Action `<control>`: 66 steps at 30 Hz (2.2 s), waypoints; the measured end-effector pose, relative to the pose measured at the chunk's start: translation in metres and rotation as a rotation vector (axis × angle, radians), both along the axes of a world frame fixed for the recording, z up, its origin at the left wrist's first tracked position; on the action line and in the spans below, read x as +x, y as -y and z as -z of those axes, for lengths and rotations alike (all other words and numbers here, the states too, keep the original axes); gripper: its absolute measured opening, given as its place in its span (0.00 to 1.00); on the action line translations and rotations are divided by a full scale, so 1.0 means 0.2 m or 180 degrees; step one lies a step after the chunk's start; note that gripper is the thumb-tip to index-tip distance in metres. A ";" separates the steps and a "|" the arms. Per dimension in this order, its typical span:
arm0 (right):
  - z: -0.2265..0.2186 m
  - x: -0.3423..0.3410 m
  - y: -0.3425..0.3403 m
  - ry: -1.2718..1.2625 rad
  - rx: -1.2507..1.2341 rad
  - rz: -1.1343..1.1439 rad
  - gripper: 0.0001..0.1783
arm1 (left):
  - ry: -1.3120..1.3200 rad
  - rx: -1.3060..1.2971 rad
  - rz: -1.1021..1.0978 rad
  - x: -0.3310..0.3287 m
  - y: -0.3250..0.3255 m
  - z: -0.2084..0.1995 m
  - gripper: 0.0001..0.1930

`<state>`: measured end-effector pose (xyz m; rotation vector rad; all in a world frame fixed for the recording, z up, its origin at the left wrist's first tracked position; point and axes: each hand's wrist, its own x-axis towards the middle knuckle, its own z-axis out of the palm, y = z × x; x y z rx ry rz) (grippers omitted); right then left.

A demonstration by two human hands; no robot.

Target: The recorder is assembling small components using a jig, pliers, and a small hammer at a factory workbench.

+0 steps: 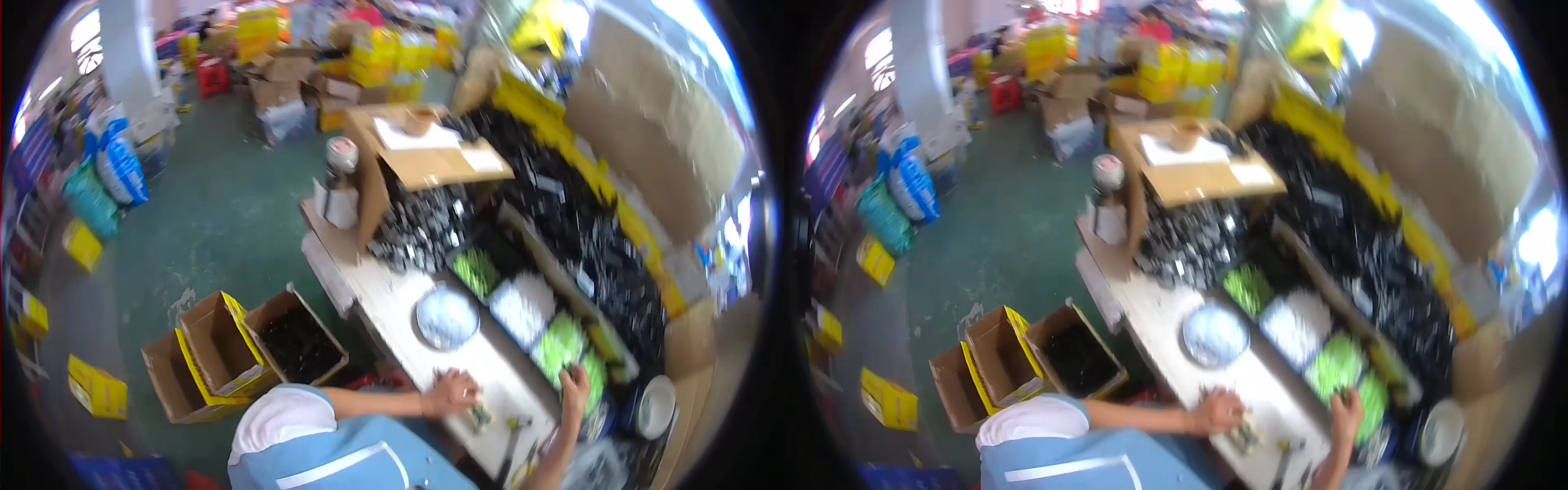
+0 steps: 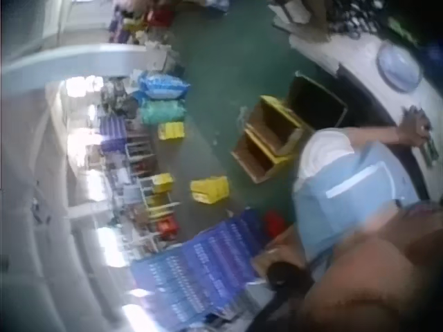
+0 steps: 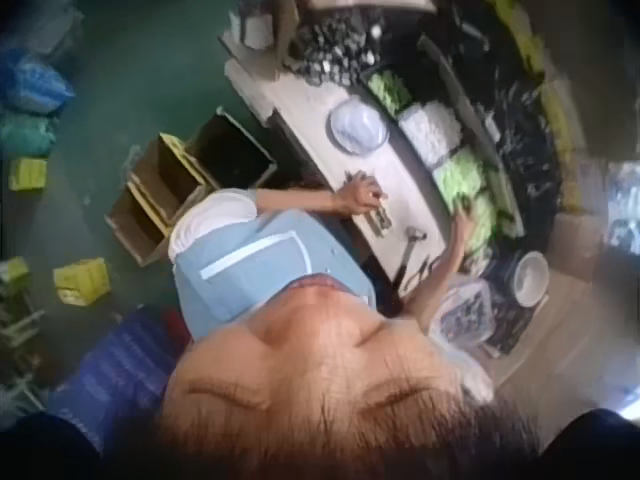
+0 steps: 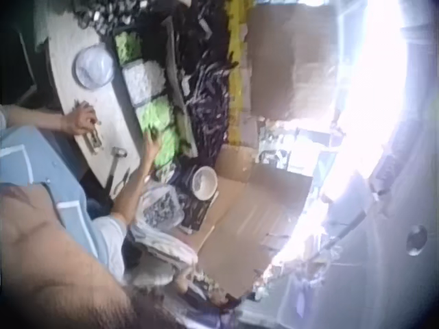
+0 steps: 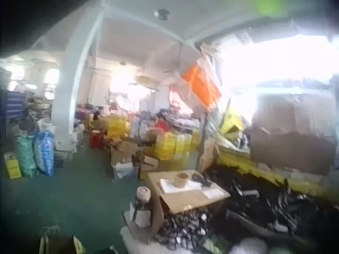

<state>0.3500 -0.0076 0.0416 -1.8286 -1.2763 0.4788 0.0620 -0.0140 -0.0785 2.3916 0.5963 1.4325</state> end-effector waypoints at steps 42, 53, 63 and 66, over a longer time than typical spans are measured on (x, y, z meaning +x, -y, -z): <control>0.33 -0.93 0.33 0.1920 0.0860 -0.0743 0.10 | -0.0477 -0.0701 0.0149 -0.20 -0.06 -0.12 0.15; 0.19 -0.90 0.53 0.1047 -0.0017 -0.1133 0.17 | 0.0010 -0.0629 0.0740 -0.26 0.03 -0.19 0.16; 0.12 -0.80 0.47 0.1181 0.0125 -0.0760 0.17 | -0.0127 -0.0906 0.0724 -0.20 -0.02 -0.24 0.18; 0.17 -0.79 0.40 0.1466 0.0282 -0.0638 0.16 | -0.0319 -0.1128 0.0557 -0.22 -0.10 -0.25 0.22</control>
